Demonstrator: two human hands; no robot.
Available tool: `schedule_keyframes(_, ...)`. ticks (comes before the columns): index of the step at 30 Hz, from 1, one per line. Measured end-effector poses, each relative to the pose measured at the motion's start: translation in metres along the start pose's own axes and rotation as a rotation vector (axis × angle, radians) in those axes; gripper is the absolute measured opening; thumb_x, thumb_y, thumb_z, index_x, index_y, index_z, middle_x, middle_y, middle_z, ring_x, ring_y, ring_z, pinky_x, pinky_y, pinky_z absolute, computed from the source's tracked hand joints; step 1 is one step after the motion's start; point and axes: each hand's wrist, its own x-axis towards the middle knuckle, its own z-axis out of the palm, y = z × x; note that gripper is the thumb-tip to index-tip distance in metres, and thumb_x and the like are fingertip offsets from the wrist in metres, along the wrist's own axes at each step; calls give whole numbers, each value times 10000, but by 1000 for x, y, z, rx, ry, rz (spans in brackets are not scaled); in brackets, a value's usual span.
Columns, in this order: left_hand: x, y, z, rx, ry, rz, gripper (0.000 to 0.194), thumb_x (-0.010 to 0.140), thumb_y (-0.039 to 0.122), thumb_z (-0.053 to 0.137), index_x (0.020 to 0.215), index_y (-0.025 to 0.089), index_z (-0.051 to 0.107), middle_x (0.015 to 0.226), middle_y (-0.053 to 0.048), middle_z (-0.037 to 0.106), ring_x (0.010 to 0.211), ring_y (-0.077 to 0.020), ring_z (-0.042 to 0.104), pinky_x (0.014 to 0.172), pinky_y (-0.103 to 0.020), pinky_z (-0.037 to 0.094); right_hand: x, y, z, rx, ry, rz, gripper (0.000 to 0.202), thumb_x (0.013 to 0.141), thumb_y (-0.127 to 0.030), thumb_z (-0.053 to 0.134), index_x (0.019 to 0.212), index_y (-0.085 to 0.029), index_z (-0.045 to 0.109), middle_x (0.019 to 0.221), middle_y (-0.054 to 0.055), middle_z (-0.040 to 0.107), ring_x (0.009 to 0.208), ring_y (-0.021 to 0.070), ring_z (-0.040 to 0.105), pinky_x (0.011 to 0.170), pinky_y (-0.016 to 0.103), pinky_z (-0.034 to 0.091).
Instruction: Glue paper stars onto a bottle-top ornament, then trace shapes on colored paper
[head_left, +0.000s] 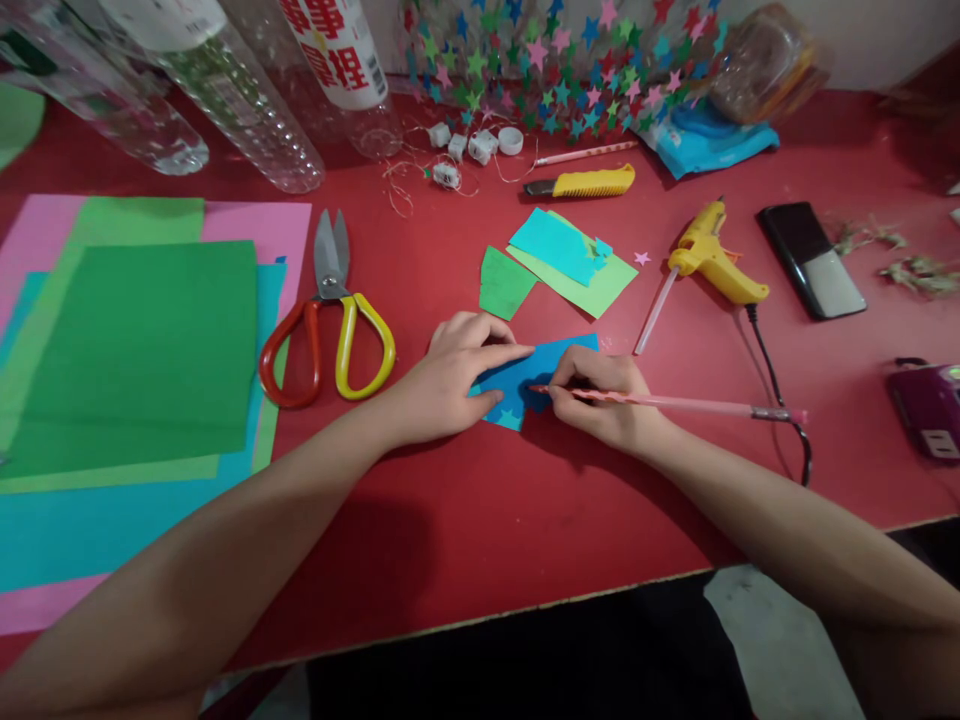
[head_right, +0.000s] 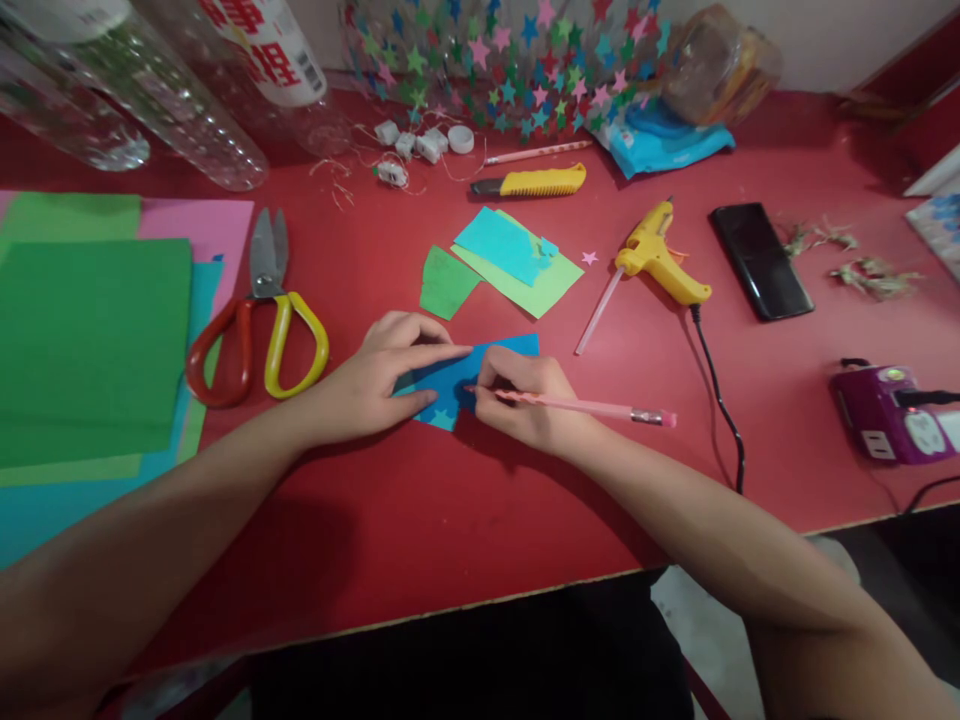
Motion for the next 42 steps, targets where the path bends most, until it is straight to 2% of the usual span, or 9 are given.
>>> schedule_keyframes(5,0,1,0,-9,-8,-15,426,860,264,585,1280,197,583,1180,-85,521,1156,-258,415,1028,-440,307,0,-2,0,-2,-50,-64,140,744,-112,513,629,-186,480,555,-61,477,470,43,366,457,178,301)
schedule_keyframes(9,1,1,-1,-20,-14,-25,424,869,310,578,1287,239,584,1186,-80,513,1159,-270,411,1027,-463,311,0,-2,1,11,-87,-125,137,748,-96,511,648,-186,485,573,-62,490,485,42,384,470,173,306)
schedule_keyframes(19,1,1,-1,-23,-21,-23,432,865,312,575,1295,282,573,1195,-73,511,1160,-271,408,1030,-466,303,-1,-2,-1,12,-161,-118,123,782,-126,533,677,-185,507,616,-40,540,517,53,435,491,181,335)
schedule_keyframes(21,1,0,-1,-17,-16,-16,420,865,295,570,1283,259,579,1185,-76,516,1157,-266,412,1028,-457,303,0,-3,-3,87,-130,-48,124,806,-152,550,689,-181,522,618,-35,558,511,55,451,486,184,352)
schedule_keyframes(25,1,0,-1,-6,-16,-16,439,854,284,569,1292,251,558,1184,-75,513,1151,-268,417,1011,-452,313,2,-1,-6,395,25,204,162,912,-315,523,808,-191,509,633,-22,623,487,78,540,468,203,423)
schedule_keyframes(28,1,2,-2,-14,-30,-32,465,845,266,569,1309,262,532,1190,-70,505,1161,-268,410,1013,-450,314,3,1,-7,469,27,238,205,934,-375,495,836,-195,491,622,-25,627,481,84,563,482,217,454)
schedule_keyframes(31,1,3,-3,-16,-32,-37,460,832,245,573,1290,243,532,1187,-73,508,1159,-265,410,1018,-447,312,3,2,-9,342,-7,228,140,869,-303,571,814,-187,516,615,-31,608,510,80,551,488,207,424)
schedule_keyframes(34,1,3,-3,-13,-24,-35,406,820,226,570,1226,232,560,1166,-72,520,1143,-264,419,1004,-448,321,5,3,-13,216,52,216,80,758,-203,616,753,-181,539,625,-33,590,539,77,520,488,205,384)
schedule_keyframes(42,1,4,-3,-9,-4,-17,322,801,182,559,1113,234,616,1134,-59,534,1121,-253,431,990,-439,327,12,11,-18,244,32,223,87,710,-159,553,646,-189,504,538,-50,546,470,70,471,445,207,343)
